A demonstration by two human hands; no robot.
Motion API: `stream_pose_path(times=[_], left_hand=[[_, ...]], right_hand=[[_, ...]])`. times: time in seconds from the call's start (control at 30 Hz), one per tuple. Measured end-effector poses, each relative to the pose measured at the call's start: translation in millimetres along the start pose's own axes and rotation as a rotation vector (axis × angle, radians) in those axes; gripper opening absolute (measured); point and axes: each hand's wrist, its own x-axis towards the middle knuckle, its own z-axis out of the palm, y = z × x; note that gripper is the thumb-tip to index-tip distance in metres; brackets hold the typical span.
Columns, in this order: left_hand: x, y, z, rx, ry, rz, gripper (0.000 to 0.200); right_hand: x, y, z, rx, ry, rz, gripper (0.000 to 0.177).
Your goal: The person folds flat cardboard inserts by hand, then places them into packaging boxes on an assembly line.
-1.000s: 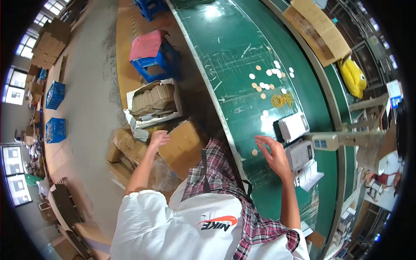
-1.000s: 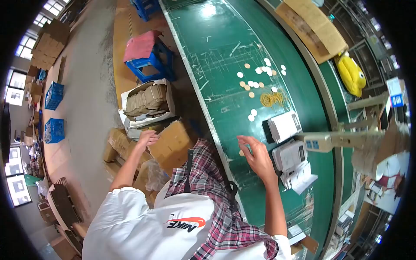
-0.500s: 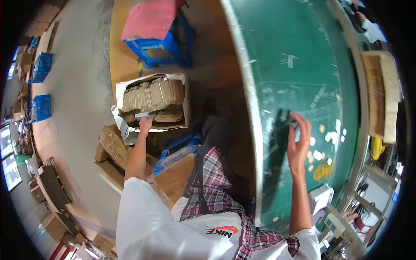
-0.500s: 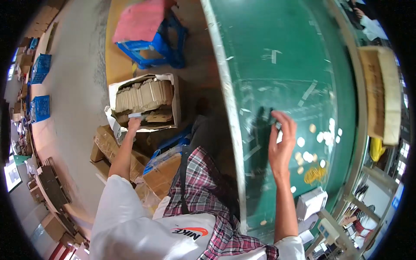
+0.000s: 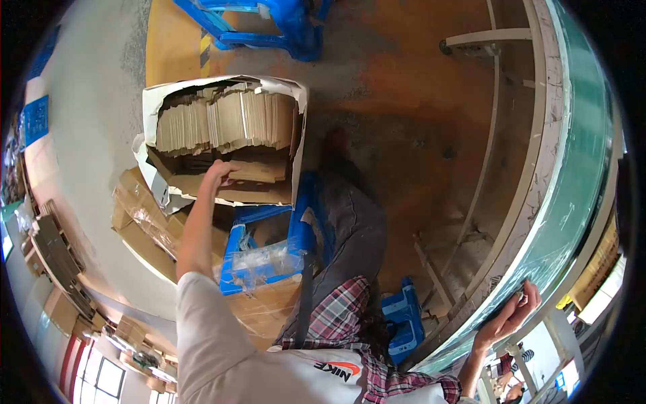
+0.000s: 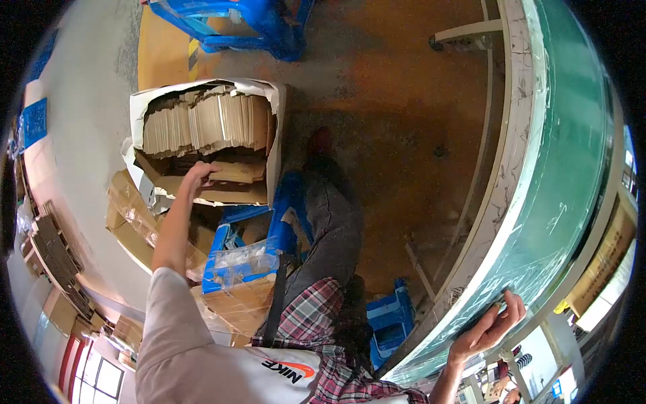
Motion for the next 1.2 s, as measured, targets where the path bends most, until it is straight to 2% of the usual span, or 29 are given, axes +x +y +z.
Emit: stream_pose_path(times=[0.1, 0.13, 0.17, 0.3, 0.33, 0.43, 0.5, 0.57, 0.63, 0.7, 0.73, 0.83, 0.87, 0.9, 0.97, 1.0, 1.03, 1.13, 1.2], left_hand=[[-14.1, 1.9, -29.8, 0.286, -0.232, 0.017, 0.022], [-39.4, -2.0, -36.3, 0.350, -0.187, 0.123, 0.020], [-71.7, -2.2, -41.0, 0.225, -0.274, 0.134, 0.019], [-219.4, 20.6, -61.6, 0.194, -0.248, 0.372, 0.027], [-256.6, 29.7, -63.5, 0.160, -0.246, 0.441, 0.028], [-349.1, 55.6, -60.0, 0.039, -0.312, 0.643, 0.030], [-393.5, 65.7, -46.7, 0.055, -0.423, 0.748, 0.031], [-444.8, 73.4, -8.3, 0.055, -0.537, 0.873, 0.032], [-504.6, 67.7, 44.1, 0.143, -0.682, 0.951, 0.032], [-563.9, 41.9, 100.3, 0.225, -0.841, 0.970, 0.038], [-584.9, 22.4, 125.6, 0.245, -0.917, 0.987, 0.040], [-640.1, -43.7, 189.1, 0.340, -1.047, 1.099, 0.051], [-660.2, -63.2, 207.9, 0.332, -1.060, 1.185, 0.052], [-679.9, -82.0, 225.5, 0.314, -1.073, 1.264, 0.053], [-735.0, -116.6, 255.0, 0.569, -0.812, 1.710, 0.056], [-760.2, -134.1, 272.4, 0.669, -0.660, 1.939, 0.058], [-767.6, -147.5, 293.4, 0.728, -0.749, 2.062, 0.062], [-779.7, -208.4, 346.2, 1.074, -0.798, 2.213, 0.058], [-770.6, -244.0, 379.3, 1.247, -0.963, 2.071, 0.051]], right_hand=[[-0.2, 2.1, -3.0, -0.055, -0.003, -0.008, 0.027], [0.7, -1.8, -4.0, -0.068, -0.013, 0.018, 0.027], [2.1, -1.1, -6.5, -0.104, -0.031, -0.019, 0.027], [7.2, -13.8, -10.3, -0.062, -0.017, -0.067, 0.025], [7.6, -21.3, -9.7, 0.027, 0.049, -0.060, 0.023], [-11.3, -30.7, -28.6, 0.222, -0.019, -0.084, 0.023], [-36.8, -58.0, -49.3, 0.646, -0.202, 0.149, 0.032], [-68.1, -75.3, -76.7, 0.959, -0.350, 0.290, 0.048], [-106.5, -68.1, -100.8, 1.118, -0.411, 0.311, 0.056], [-148.8, -61.3, -150.9, 1.107, -0.226, 0.293, 0.054], [-177.4, -48.2, -171.6, 1.191, -0.104, 0.419, 0.053], [-267.2, -3.9, -240.3, 1.283, 0.159, 0.529, 0.043], [-300.1, 9.5, -258.9, 1.244, 0.256, 0.523, 0.041], [-332.3, 21.8, -281.1, 1.353, 0.208, 0.596, 0.042], [-398.8, 66.8, -284.8, 1.150, 0.267, 0.583, 0.043], [-426.4, 75.0, -301.3, 1.167, 0.295, 0.585, 0.042], [-447.8, 82.5, -309.8, 1.167, 0.258, 0.592, 0.042], [-504.9, 113.9, -322.6, 1.177, 0.170, 0.584, 0.040], [-530.9, 128.5, -321.5, 1.168, 0.251, 0.649, 0.037]])
